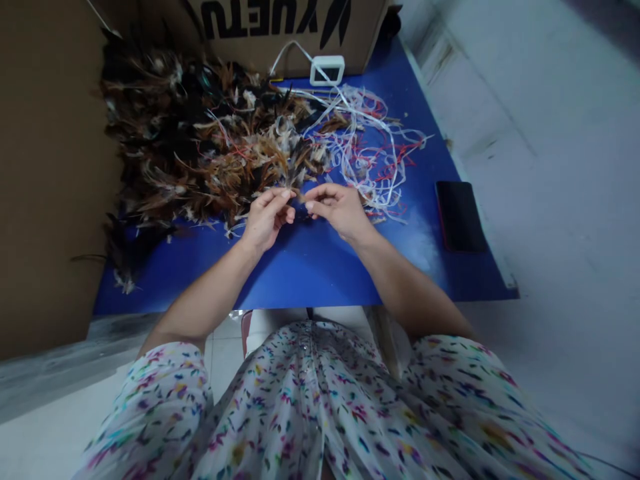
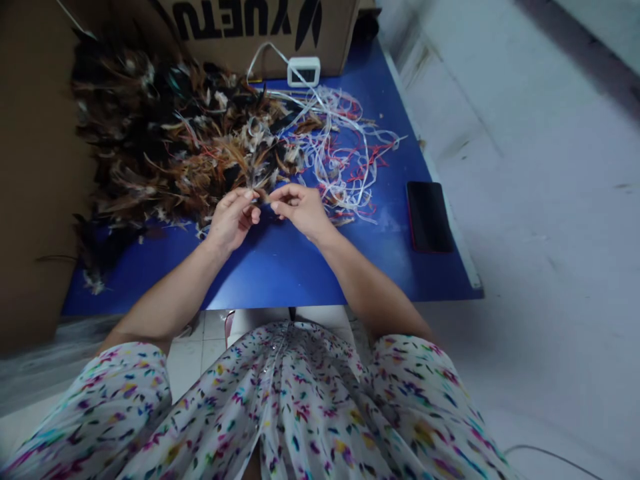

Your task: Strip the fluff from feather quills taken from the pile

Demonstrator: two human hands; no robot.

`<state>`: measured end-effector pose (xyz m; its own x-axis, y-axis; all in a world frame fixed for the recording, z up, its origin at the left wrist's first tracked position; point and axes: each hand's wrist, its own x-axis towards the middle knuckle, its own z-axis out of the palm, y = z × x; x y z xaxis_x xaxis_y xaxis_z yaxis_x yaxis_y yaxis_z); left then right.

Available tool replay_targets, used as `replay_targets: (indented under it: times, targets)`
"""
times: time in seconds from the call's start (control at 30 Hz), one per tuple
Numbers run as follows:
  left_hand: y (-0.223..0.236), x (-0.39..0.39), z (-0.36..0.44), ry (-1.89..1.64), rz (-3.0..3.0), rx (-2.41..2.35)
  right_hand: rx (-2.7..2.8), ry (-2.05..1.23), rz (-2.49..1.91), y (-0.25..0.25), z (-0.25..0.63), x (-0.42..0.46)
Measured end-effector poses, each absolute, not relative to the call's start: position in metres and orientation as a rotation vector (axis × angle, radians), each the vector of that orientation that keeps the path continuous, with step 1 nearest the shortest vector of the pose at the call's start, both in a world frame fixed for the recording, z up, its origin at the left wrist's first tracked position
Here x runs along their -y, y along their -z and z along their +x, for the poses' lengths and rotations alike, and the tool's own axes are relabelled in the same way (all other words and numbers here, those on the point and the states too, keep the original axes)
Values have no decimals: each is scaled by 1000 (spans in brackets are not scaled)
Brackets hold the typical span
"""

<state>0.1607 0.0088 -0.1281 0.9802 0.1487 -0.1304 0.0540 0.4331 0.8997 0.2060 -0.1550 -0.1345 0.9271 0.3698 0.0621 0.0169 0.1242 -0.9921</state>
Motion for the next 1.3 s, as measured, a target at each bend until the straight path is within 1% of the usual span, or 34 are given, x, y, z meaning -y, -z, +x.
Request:
replay_targets:
  times: [0.27, 0.57, 0.77, 0.93, 1.2, 1.3]
  targets:
    - [127, -7, 161, -82, 1197, -252, 301, -164, -1457, 134, 207, 155]
    - [130, -7, 164, -111, 1233, -225, 494, -156, -1681, 138, 211, 162]
    - [134, -6, 164, -132, 1281, -234, 362, -194, -1601, 136, 210, 158]
    - [136, -6, 165, -145, 1307, -219, 321, -162, -1593, 136, 213, 157]
    - [137, -7, 164, -123, 1327, -195, 615, -68, -1826, 139, 207, 163]
    - [138, -6, 163, -124, 1321, -185, 656, -41, -1845, 138, 205, 164]
